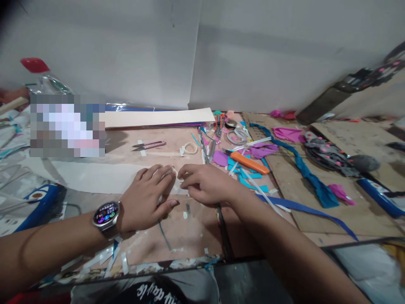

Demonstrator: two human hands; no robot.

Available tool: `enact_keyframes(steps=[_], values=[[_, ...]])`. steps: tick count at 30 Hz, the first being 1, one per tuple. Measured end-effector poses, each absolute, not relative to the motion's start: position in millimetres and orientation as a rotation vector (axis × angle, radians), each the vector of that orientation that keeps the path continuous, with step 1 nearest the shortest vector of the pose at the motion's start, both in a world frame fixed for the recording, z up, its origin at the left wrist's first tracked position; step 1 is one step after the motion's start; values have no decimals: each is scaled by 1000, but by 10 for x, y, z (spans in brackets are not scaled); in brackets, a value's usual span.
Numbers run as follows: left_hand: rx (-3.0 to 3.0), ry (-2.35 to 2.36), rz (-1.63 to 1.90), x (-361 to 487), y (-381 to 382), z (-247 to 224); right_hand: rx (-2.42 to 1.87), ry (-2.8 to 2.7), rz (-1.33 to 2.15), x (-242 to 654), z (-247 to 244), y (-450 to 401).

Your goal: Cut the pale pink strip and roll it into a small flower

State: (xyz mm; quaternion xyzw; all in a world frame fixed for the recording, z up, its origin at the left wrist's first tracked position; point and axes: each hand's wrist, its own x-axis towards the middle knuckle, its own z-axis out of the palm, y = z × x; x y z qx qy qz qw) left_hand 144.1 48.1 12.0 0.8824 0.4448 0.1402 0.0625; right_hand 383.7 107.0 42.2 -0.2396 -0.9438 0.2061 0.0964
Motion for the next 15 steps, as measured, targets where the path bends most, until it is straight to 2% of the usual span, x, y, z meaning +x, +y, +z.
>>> enact_keyframes(steps=[15], values=[[2670, 1341, 420, 1438, 481, 114, -836, -2886, 498, 3833, 539, 1013]])
